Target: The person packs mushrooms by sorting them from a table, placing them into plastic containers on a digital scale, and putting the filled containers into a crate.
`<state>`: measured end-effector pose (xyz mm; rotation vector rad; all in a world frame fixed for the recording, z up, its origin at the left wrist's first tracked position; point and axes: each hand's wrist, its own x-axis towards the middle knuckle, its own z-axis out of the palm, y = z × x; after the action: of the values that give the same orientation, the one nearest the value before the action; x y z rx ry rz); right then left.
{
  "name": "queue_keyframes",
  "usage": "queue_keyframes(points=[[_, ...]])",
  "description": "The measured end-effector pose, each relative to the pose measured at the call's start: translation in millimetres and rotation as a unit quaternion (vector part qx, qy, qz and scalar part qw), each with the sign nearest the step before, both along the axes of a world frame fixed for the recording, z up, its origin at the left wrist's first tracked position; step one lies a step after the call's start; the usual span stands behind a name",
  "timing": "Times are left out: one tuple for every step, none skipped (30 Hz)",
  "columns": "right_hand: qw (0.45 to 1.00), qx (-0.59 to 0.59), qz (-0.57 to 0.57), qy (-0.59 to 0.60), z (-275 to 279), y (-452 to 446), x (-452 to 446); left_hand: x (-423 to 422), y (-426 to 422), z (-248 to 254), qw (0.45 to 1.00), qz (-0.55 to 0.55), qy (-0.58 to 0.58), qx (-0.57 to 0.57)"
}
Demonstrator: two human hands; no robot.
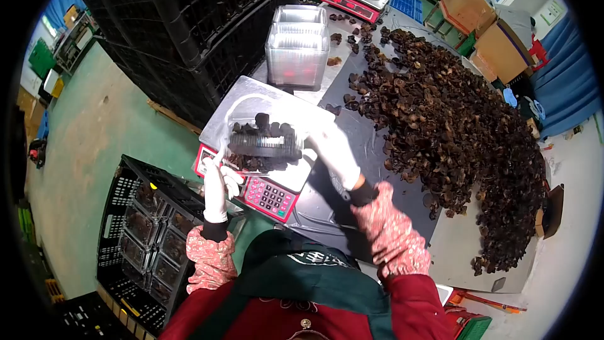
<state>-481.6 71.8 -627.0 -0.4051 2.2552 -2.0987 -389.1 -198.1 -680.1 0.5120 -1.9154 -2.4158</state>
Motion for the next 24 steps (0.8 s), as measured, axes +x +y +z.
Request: queue_keyframes(points=[[0.998, 0.053, -0.018, 0.003, -0.4, -2.4, 19.3, 2.2, 4.4, 2.4, 1.000, 0.010, 0.017, 0.020], [0.994, 0.106, -0.036, 0.004, -0.6, -4.7, 38.5, 4.3, 8.8, 5.0, 0.998, 0.019, 0.034, 0.041], [0.993, 0.108, -0.028, -0.026, -4.4, -4.8, 45.1, 4.9, 9.8, 5.3, 0.999, 0.016, 0.032, 0.039], [0.992, 0.110, -0.021, -0.056, -8.0, -4.9, 51.5, 4.0, 8.5, 6.5, 0.999, 0.003, 0.027, 0.020], [0.987, 0.136, -0.069, -0.059, -10.4, -8.5, 55.3, 2.7, 7.8, 8.4, 1.000, -0.011, 0.023, 0.000], [0.983, 0.147, -0.095, -0.058, -9.8, -8.3, 56.6, 1.7, 8.6, 10.0, 1.000, -0.014, 0.024, -0.003], [0.978, 0.157, -0.120, -0.058, -9.3, -8.0, 58.0, -0.1, 9.3, 11.1, 0.999, -0.018, -0.011, -0.028], [0.981, 0.121, -0.072, -0.137, -6.8, -5.8, 56.9, -2.3, 10.8, 12.3, 0.997, -0.020, -0.045, -0.052], [0.973, 0.084, -0.022, -0.214, -4.5, -3.5, 56.1, -3.0, 13.3, 13.9, 0.994, -0.022, -0.079, -0.076], [0.975, 0.069, -0.033, -0.208, 0.7, -7.7, 55.8, 0.2, 17.7, 15.5, 0.996, -0.013, -0.046, -0.073], [0.976, 0.067, -0.034, -0.206, 8.0, -9.2, 54.0, 1.7, 21.2, 18.1, 0.996, -0.015, -0.043, -0.074], [0.978, 0.083, -0.053, -0.183, 17.4, -9.7, 51.1, 2.9, 24.5, 20.9, 0.995, -0.014, -0.039, -0.087], [0.980, 0.097, -0.072, -0.160, 25.7, -12.6, 49.4, 4.1, 27.0, 22.7, 0.994, -0.013, -0.036, -0.099], [0.981, 0.156, -0.115, -0.028, 27.4, -19.0, 48.3, 5.2, 26.9, 17.9, 0.995, -0.005, -0.015, -0.101], [0.951, 0.255, -0.155, 0.078, 23.3, -21.8, 43.4, 6.0, 26.6, 17.1, 0.994, -0.006, -0.010, -0.105], [0.944, 0.278, -0.162, 0.068, 29.2, -25.0, 40.3, 7.2, 25.7, 17.5, 0.996, -0.005, -0.020, -0.089], [0.937, 0.301, -0.169, 0.056, 34.9, -27.4, 39.2, 9.1, 24.4, 16.9, 0.997, -0.005, -0.031, -0.072], [0.918, 0.335, -0.142, 0.161, -3.4, -18.5, 25.0, 9.9, 24.9, 12.2, 0.995, -0.009, -0.019, -0.099], [0.885, 0.364, -0.112, 0.268, -40.4, -9.9, 7.6, 10.9, 30.0, 17.3, 0.995, 0.012, -0.048, -0.090], [0.873, 0.318, -0.120, 0.350, -41.6, -9.8, 11.2, 9.2, 30.0, 13.6, 0.994, 0.024, -0.043, -0.096], [0.872, 0.318, -0.117, 0.353, -41.4, -8.4, 8.8, 10.2, 31.3, 7.8, 0.994, 0.036, -0.045, -0.098], [0.966, 0.206, -0.092, 0.123, -41.2, -7.4, 11.7, 12.5, 32.5, 10.8, 0.993, 0.021, -0.022, -0.112], [0.988, 0.078, -0.064, -0.120, -42.5, -7.2, 17.9, 13.8, 32.6, 10.0, 0.994, -0.006, -0.034, -0.106], [0.990, 0.060, -0.060, -0.113, -41.8, -5.2, 22.8, 14.3, 33.0, 2.7, 0.991, -0.010, -0.036, -0.125]])
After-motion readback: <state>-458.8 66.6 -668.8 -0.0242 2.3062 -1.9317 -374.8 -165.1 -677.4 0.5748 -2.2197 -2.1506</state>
